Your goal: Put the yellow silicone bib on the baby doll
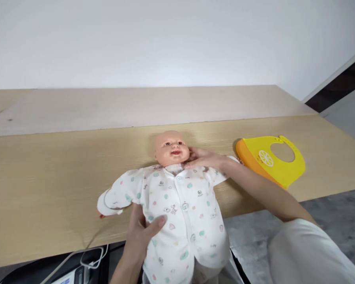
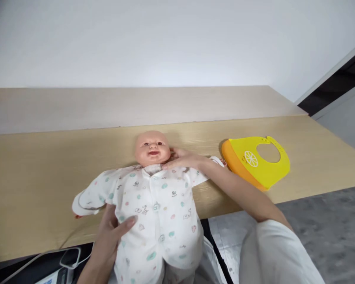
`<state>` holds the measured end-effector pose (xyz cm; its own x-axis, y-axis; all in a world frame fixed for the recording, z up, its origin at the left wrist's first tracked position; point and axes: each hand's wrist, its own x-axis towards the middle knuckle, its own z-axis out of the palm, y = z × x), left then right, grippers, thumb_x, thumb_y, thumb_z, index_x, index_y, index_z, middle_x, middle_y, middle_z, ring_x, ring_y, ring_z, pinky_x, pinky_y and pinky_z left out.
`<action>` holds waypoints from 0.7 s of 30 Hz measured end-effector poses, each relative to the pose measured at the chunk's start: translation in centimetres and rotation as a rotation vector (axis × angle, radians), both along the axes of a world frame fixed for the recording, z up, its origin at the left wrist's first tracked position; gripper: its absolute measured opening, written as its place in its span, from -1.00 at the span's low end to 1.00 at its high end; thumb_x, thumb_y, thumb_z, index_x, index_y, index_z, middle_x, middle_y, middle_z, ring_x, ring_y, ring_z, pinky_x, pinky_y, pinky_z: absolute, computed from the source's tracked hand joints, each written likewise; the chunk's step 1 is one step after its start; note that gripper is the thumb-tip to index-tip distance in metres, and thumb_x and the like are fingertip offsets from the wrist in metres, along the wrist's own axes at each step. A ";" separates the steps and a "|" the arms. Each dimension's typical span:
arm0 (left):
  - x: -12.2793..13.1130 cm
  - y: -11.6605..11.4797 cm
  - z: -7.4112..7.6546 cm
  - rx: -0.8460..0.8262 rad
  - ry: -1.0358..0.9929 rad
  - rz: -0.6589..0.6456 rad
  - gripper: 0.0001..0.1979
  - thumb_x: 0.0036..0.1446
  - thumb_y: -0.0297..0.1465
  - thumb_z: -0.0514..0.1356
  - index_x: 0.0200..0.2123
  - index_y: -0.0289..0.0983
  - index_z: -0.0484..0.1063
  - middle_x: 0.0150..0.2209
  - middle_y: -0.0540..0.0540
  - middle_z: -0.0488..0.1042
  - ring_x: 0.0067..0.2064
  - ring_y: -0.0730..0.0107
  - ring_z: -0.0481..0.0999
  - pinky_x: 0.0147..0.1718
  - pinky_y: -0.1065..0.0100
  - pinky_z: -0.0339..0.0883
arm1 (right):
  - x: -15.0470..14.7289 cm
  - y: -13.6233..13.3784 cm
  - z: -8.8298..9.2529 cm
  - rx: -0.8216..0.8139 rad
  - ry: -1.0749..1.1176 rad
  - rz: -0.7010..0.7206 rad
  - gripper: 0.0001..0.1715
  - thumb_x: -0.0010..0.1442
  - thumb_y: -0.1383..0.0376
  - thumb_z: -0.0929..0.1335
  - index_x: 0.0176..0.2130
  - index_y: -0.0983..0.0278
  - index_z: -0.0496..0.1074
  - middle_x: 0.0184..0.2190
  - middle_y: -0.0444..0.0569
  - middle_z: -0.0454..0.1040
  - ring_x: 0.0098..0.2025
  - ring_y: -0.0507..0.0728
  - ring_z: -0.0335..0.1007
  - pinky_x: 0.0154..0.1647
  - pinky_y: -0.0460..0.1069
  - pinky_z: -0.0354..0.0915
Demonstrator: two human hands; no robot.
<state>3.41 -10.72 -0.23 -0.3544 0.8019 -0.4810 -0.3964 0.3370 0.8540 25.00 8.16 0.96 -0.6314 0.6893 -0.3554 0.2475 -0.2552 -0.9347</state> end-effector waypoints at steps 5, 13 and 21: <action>0.5 0.2 0.5 -0.024 0.031 -0.077 -0.24 -0.49 -0.35 0.61 -0.09 -0.16 0.47 -0.14 -0.09 0.65 -0.01 -0.14 0.64 -0.26 0.22 0.62 | -1.7 1.0 -0.9 -0.208 0.119 0.043 -0.02 -0.18 0.23 0.68 0.18 0.27 0.38 0.10 0.07 0.53 0.13 0.20 0.51 0.07 -0.02 0.54; -0.1 2.5 3.7 0.145 0.089 -0.103 -0.27 -0.41 -0.38 0.61 -0.08 -0.19 0.46 -0.19 -0.07 0.66 -0.15 -0.02 0.68 -0.32 0.23 0.62 | -2.1 1.3 3.7 0.017 0.187 -0.087 0.21 -0.21 0.23 0.68 0.31 0.31 0.23 0.30 0.18 0.34 0.36 0.33 0.28 0.45 0.24 0.26; -0.2 9.5 8.0 0.456 0.133 0.047 -0.37 -0.28 -0.49 0.46 -0.06 -0.21 0.40 -0.08 -0.11 0.60 -0.06 0.03 0.63 -0.11 0.05 0.63 | -3.6 7.5 9.2 0.420 0.268 -0.183 0.02 0.03 0.33 0.59 0.31 0.36 0.12 0.09 0.06 0.41 0.31 0.37 0.30 0.30 0.31 0.36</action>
